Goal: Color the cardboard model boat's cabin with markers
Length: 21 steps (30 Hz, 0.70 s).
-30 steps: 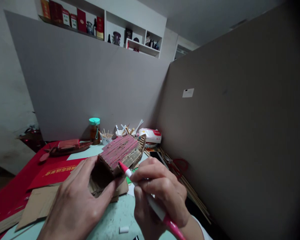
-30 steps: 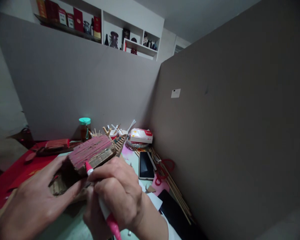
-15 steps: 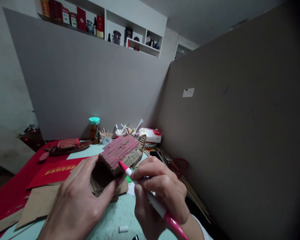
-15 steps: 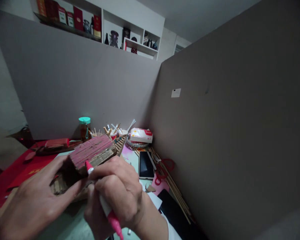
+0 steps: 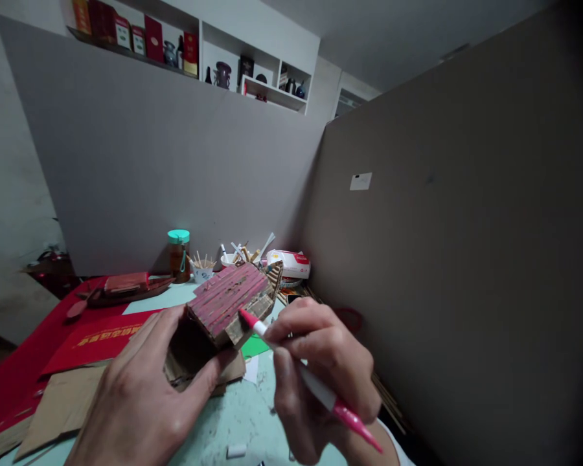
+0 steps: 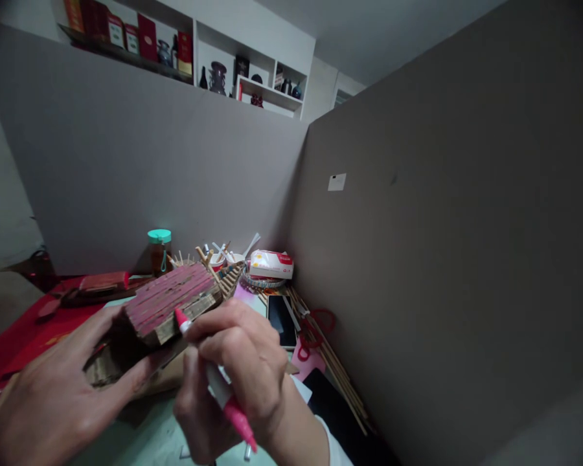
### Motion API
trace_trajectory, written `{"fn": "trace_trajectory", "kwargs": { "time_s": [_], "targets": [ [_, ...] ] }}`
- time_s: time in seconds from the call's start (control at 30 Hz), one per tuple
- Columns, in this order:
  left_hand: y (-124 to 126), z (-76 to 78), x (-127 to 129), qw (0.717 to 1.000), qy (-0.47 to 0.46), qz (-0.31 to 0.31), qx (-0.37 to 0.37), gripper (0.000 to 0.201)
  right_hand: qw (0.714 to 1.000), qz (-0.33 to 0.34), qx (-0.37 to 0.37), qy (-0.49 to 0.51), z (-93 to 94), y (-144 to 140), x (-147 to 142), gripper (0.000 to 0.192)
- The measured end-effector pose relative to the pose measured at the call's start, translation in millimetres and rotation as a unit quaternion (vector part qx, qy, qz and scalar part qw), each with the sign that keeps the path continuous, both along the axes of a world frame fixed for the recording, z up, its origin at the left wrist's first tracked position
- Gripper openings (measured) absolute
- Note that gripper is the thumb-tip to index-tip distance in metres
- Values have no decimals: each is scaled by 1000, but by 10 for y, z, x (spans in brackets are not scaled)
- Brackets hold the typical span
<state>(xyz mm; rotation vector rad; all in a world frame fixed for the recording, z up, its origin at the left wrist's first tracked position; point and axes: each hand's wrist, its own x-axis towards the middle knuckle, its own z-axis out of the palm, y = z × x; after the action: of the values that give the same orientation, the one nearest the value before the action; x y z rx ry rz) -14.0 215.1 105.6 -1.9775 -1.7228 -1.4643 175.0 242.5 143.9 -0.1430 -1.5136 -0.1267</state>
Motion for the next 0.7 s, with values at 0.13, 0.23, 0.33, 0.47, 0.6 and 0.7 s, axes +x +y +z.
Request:
{"fn": "trace_trajectory", "kwargs": {
  "time_s": [0.13, 0.23, 0.33, 0.47, 0.6, 0.7],
  "targets": [
    [-8, -22, -1, 1000, 25, 4, 10, 24, 995, 25, 46, -80, -129, 126, -5, 24],
    [-45, 25, 56, 1000, 14, 12, -18, 25, 999, -5, 23, -42, -162, 153, -29, 24],
    [-72, 63, 104, 999, 4, 18, -46, 23, 999, 4, 24, -36, -127, 132, -32, 24],
    [-30, 9, 58, 999, 11, 28, -42, 24, 998, 41, 6, -50, -23, 51, 50, 25],
    [-2, -20, 37, 999, 22, 35, -27, 25, 999, 25, -37, -6, 49, -34, 139, 23],
    [-48, 47, 111, 998, -8, 39, -48, 22, 999, 28, -38, -8, 27, -50, 108, 22]
  ]
}}
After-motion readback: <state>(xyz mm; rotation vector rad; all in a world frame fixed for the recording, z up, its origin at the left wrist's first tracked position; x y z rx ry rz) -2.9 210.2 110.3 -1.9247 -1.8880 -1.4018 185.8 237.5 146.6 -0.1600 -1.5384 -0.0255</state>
